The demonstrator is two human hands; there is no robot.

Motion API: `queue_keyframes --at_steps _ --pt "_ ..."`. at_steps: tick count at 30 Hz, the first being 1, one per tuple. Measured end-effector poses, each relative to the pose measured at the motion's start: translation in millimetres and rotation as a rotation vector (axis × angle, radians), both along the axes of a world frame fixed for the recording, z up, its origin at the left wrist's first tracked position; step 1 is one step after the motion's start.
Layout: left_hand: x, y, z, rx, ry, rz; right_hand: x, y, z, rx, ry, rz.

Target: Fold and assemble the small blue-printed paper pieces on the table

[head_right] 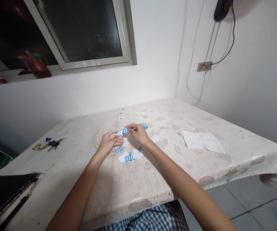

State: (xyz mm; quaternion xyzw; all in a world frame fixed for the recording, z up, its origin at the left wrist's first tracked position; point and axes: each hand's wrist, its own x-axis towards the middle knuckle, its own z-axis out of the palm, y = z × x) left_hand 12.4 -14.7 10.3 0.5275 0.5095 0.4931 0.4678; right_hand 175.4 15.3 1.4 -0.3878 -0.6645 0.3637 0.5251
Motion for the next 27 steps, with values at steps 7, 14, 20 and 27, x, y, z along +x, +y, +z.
queue_keyframes --at_steps 7,14,20,27 --pt "1.4 0.5 -2.2 -0.036 0.006 -0.126 -2.4 -1.3 -8.9 0.087 -0.168 -0.093" --pt "1.9 -1.2 0.6 -0.046 -0.034 -0.165 -2.4 -1.4 -6.2 0.207 -0.224 -0.138" --pt "5.4 -3.7 2.2 -0.066 -0.040 -0.183 -7.8 -7.9 -4.3 0.193 -0.262 -0.115" --pt "4.2 -1.3 -1.2 -0.061 -0.045 -0.214 -11.0 -7.5 -7.0 0.139 -0.275 -0.127"
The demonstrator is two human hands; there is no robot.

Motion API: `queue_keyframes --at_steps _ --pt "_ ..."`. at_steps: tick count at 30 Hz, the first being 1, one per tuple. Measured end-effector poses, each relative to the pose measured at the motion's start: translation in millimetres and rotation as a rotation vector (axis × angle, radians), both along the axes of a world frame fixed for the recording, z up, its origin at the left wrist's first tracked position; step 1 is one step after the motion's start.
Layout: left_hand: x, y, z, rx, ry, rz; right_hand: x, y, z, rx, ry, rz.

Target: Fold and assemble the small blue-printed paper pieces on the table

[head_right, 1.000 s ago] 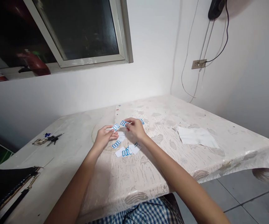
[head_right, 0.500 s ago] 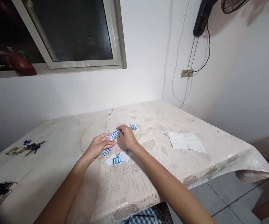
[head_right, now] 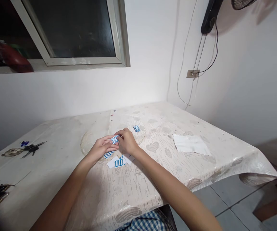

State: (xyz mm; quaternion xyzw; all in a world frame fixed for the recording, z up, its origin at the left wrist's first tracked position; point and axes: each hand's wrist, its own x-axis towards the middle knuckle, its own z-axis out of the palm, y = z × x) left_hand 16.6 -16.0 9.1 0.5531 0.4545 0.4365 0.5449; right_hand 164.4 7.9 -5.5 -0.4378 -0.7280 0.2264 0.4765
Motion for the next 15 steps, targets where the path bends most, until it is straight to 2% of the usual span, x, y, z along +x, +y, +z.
queue_keyframes --at_steps 7,11,15 --pt "0.9 0.2 0.2 0.011 0.020 0.007 -2.3 3.9 -4.2 -0.103 0.107 -0.052" --pt "-0.2 0.3 -0.6 0.030 0.004 -0.010 -2.1 8.8 -8.4 -0.168 0.172 0.050" --pt "-1.8 1.2 -1.6 0.026 -0.002 -0.030 -0.1 10.3 -8.7 -0.149 0.207 0.118"
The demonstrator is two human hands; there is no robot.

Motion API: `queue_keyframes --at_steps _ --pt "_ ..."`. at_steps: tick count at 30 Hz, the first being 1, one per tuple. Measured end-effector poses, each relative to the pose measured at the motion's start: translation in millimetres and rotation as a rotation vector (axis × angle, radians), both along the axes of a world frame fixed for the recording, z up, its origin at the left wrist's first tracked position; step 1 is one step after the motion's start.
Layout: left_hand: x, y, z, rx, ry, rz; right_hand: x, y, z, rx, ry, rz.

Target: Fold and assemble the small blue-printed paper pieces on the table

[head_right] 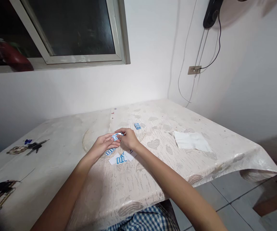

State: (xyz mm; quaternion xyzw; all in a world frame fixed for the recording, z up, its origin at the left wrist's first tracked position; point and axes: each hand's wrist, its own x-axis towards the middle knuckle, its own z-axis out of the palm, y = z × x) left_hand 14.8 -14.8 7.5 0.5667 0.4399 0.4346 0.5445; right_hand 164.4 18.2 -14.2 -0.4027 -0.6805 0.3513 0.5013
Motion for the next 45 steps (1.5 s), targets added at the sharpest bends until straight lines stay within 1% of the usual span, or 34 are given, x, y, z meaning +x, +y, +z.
queue_keyframes --at_steps 3,7,9,10,12,14,15,16,18,20,24,28,35,37,40,41,43,45 --pt "0.5 -0.2 -0.3 -0.004 0.000 0.004 0.6 -3.4 2.5 -0.014 0.013 0.010" --pt "3.7 -0.9 -0.3 0.010 0.027 0.036 -1.7 -9.4 5.7 -0.026 0.000 0.025" --pt "4.1 0.3 -0.2 0.015 0.027 0.070 -1.3 -10.3 6.8 -0.015 -0.003 0.009" --pt "3.4 1.4 0.0 0.026 0.014 0.114 0.1 -10.0 7.2 0.014 -0.010 -0.026" --pt "0.1 4.5 1.0 0.071 -0.035 0.267 4.8 -8.4 7.4 0.109 -0.080 -0.136" --pt "-5.2 7.7 3.0 0.125 -0.092 0.452 9.9 -6.8 5.8 0.206 -0.253 -0.203" --pt "-8.1 8.9 4.2 0.141 -0.114 0.523 11.3 -6.5 4.1 0.241 -0.363 -0.182" --pt "-10.7 9.8 5.5 0.150 -0.129 0.575 11.4 -6.5 2.0 0.266 -0.469 -0.126" --pt "-14.5 10.3 8.0 0.160 -0.146 0.627 7.6 -7.4 -3.4 0.298 -0.627 0.010" --pt "-15.4 9.5 9.8 0.163 -0.152 0.641 0.5 -8.1 -8.7 0.308 -0.685 0.065" --pt "-11.5 7.6 10.6 0.156 -0.140 0.641 -10.3 -4.5 -14.7 0.289 -0.659 0.021" --pt "-8.4 8.6 7.5 0.153 -0.133 0.615 -13.2 -1.0 -14.6 0.268 -0.630 0.029" --pt "-7.8 10.1 5.9 0.145 -0.149 0.606 -15.6 -7.2 -13.3 0.383 -0.752 0.020" --pt "-8.2 9.2 6.8 0.151 -0.145 0.604 -11.7 -5.0 -13.7 0.379 -0.711 -0.010" --pt "-8.6 7.9 6.2 0.130 -0.106 0.581 -2.8 1.6 -11.8 0.350 -0.502 -0.068" --pt "-8.4 7.6 5.4 0.108 -0.088 0.569 0.2 3.7 -10.1 0.315 -0.399 -0.086" --pt "-6.9 7.1 3.0 0.057 -0.049 0.525 5.0 6.4 -5.8 0.197 -0.173 -0.099" --pt "-3.8 6.1 0.3 0.004 -0.003 0.468 7.5 6.6 -1.9 0.085 0.021 -0.051"
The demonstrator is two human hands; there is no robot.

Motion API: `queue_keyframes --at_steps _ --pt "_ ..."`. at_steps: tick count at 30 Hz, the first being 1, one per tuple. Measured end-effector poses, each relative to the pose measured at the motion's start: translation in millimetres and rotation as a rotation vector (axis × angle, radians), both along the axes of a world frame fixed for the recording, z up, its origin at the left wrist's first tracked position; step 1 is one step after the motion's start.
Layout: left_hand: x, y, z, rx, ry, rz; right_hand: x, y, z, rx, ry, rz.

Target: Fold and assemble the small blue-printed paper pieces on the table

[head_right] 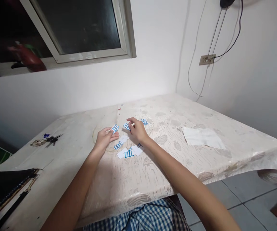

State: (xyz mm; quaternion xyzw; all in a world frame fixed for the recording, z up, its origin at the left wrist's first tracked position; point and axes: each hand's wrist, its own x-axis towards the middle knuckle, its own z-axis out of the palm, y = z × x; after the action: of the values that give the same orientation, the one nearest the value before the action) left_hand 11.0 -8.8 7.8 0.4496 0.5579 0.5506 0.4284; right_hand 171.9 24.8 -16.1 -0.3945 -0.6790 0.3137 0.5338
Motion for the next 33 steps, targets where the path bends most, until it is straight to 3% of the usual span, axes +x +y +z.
queue_keyframes --at_steps 3,10,14,25,30,33 --pt "6.4 -3.5 -2.4 -0.062 0.025 -0.112 -0.7 -3.2 2.8 -0.025 0.095 0.096" --pt "12.9 -12.3 0.5 -0.099 0.001 -0.327 -4.4 -13.2 5.8 0.221 -0.229 0.007" --pt "11.0 -12.7 -1.2 -0.097 -0.055 -0.389 -3.4 -17.4 10.2 0.268 -0.312 -0.014" --pt "12.1 -12.9 -1.5 -0.087 -0.101 -0.402 -3.9 -20.7 12.3 0.276 -0.333 0.007" --pt "15.6 -13.3 -2.8 -0.080 -0.129 -0.377 -8.2 -23.7 9.7 0.348 -0.331 0.040" --pt "14.7 -11.8 -3.3 -0.064 -0.145 -0.311 -7.5 -22.0 7.7 0.394 -0.347 -0.035"
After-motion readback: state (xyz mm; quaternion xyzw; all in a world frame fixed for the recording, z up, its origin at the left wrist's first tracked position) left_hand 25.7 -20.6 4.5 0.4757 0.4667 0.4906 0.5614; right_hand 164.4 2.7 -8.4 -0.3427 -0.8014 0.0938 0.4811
